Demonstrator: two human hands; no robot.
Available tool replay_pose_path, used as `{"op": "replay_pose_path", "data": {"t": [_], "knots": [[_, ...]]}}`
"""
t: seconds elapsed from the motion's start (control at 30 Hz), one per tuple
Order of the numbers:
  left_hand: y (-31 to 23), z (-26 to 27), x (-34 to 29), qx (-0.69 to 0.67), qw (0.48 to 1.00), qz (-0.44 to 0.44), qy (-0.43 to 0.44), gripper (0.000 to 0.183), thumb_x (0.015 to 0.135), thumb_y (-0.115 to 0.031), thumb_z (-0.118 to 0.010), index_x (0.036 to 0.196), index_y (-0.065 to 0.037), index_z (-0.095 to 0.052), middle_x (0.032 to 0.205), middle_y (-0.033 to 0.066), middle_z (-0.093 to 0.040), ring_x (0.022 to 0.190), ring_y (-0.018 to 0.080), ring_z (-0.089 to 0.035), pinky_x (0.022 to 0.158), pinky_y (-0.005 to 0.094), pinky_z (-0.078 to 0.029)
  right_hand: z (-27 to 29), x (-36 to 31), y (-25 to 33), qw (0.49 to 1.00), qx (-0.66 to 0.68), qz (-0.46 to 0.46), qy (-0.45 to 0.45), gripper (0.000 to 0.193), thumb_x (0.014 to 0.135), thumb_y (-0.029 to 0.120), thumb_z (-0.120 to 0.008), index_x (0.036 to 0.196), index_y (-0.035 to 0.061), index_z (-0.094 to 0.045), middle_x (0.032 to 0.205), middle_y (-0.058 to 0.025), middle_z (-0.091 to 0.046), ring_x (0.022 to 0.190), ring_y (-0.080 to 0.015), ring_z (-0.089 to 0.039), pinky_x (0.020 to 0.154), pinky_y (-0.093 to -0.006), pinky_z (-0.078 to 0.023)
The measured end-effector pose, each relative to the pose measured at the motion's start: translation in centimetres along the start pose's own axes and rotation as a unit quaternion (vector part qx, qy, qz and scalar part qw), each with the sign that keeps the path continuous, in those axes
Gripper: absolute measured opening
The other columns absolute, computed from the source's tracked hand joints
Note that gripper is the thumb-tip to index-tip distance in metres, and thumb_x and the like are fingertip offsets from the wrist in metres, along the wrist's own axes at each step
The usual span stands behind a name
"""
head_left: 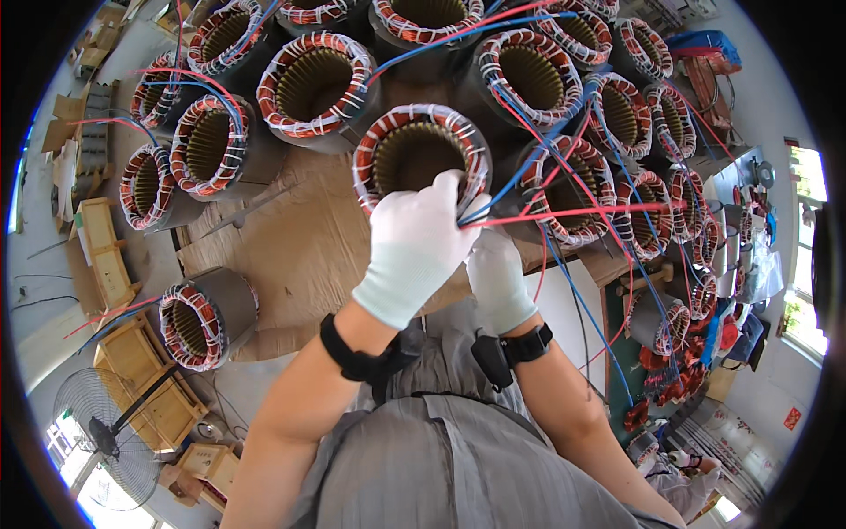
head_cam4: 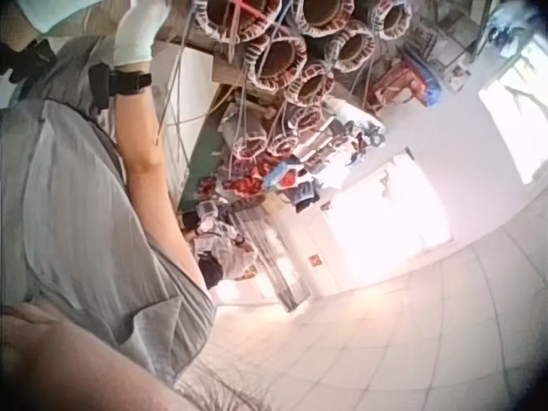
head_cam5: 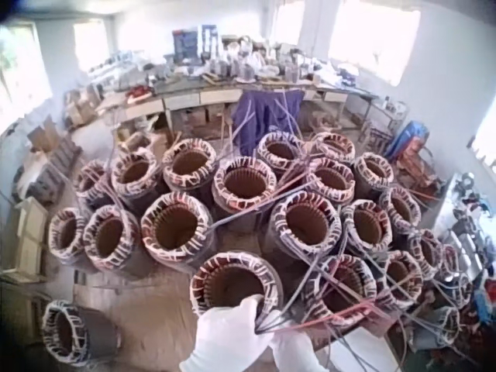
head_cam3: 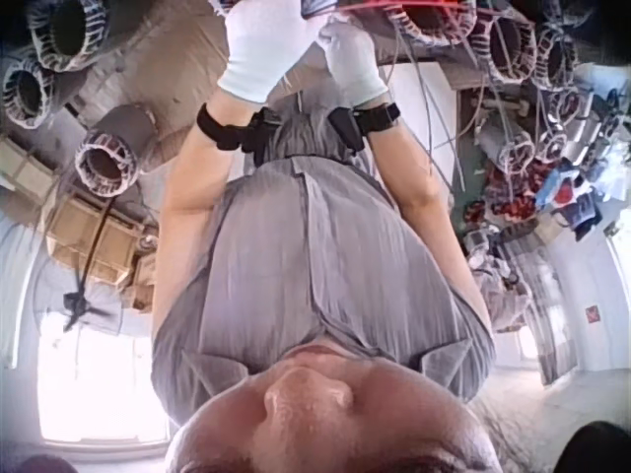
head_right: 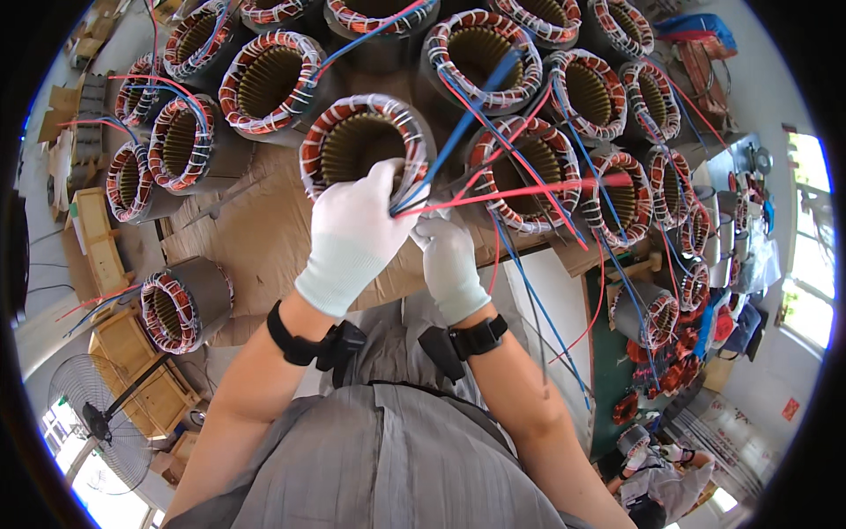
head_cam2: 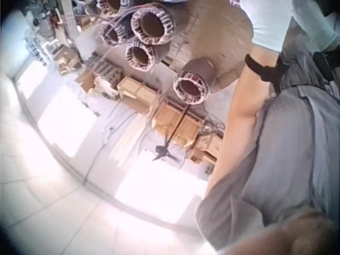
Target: Assembling and inspecting motor stator components in a workshop.
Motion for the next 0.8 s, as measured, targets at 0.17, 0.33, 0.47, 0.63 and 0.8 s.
{"op": "replay_pose_path", "data": {"t": [0.17, 0.33, 0.47, 0.63, 0.8], "knots": [[5.2, 3.9, -5.0, -0.192, 0.976, 0.017, -0.101, 0.037, 0.088, -0.015, -0.073, 0.122, -0.006, -0.063, 0.086, 0.0148, -0.071, 0.077, 0.0343, -0.071, 0.072, 0.0408, -0.056, -1.5, -1.9, 2.8, 0.993, 0.107, -0.043, -0.020, 0.029, 0.090, 0.007, -0.061, 0.117, 0.0024, -0.067, 0.125, -0.0090, -0.062, 0.112, -0.0221, -0.063, 0.097, -0.0372, -0.049], [10.6, 3.8, -10.3, -0.338, 0.915, 0.202, -0.087, 0.023, 0.095, -0.014, -0.066, 0.113, -0.001, -0.059, 0.080, 0.0149, -0.069, 0.072, 0.0279, -0.070, 0.071, 0.0356, -0.054, -2.2, 0.9, 5.2, 0.963, 0.186, -0.123, -0.153, 0.041, 0.103, 0.024, -0.056, 0.136, 0.0010, -0.056, 0.128, -0.0076, -0.063, 0.114, -0.0179, -0.062, 0.100, -0.0340, -0.046], [12.8, 3.5, -13.4, -0.491, 0.835, 0.223, -0.109, 0.011, 0.103, -0.010, -0.055, 0.108, 0.000, -0.059, 0.086, 0.0011, -0.064, 0.072, 0.0090, -0.055, 0.067, 0.0279, -0.049, -8.0, 5.9, 10.4, 0.980, 0.163, -0.096, 0.056, 0.038, 0.108, 0.032, -0.054, 0.120, -0.0017, -0.065, 0.106, -0.0008, -0.065, 0.093, -0.0084, -0.055, 0.086, -0.0269, -0.046], [14.8, 1.6, -16.7, -0.566, 0.762, 0.277, -0.151, 0.020, 0.106, -0.012, -0.051, 0.120, 0.001, -0.059, 0.099, -0.0009, -0.063, 0.086, 0.0063, -0.054, 0.076, 0.0246, -0.047, -11.6, 7.4, 9.8, 0.971, 0.065, -0.173, 0.154, 0.037, 0.105, 0.031, -0.062, 0.097, -0.0038, -0.072, 0.083, 0.0083, -0.061, 0.074, -0.0010, -0.049, 0.065, -0.0207, -0.041], [15.3, 0.6, -17.3, -0.601, 0.714, 0.315, -0.174, 0.023, 0.107, -0.015, -0.052, 0.121, 0.000, -0.061, 0.102, -0.0007, -0.065, 0.089, 0.0065, -0.053, 0.081, 0.0270, -0.047, -12.5, 7.8, 10.3, 0.970, 0.077, -0.155, 0.170, 0.037, 0.105, 0.033, -0.062, 0.097, -0.0008, -0.074, 0.080, 0.0091, -0.059, 0.069, -0.0002, -0.048, 0.060, -0.0208, -0.037]]}}
Point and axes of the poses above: each hand's wrist, its own x-axis towards the middle knuckle, its own z-axis out of the back of the hand, y = z × x, the point moved 9 cm from there along x, towards the middle knuckle
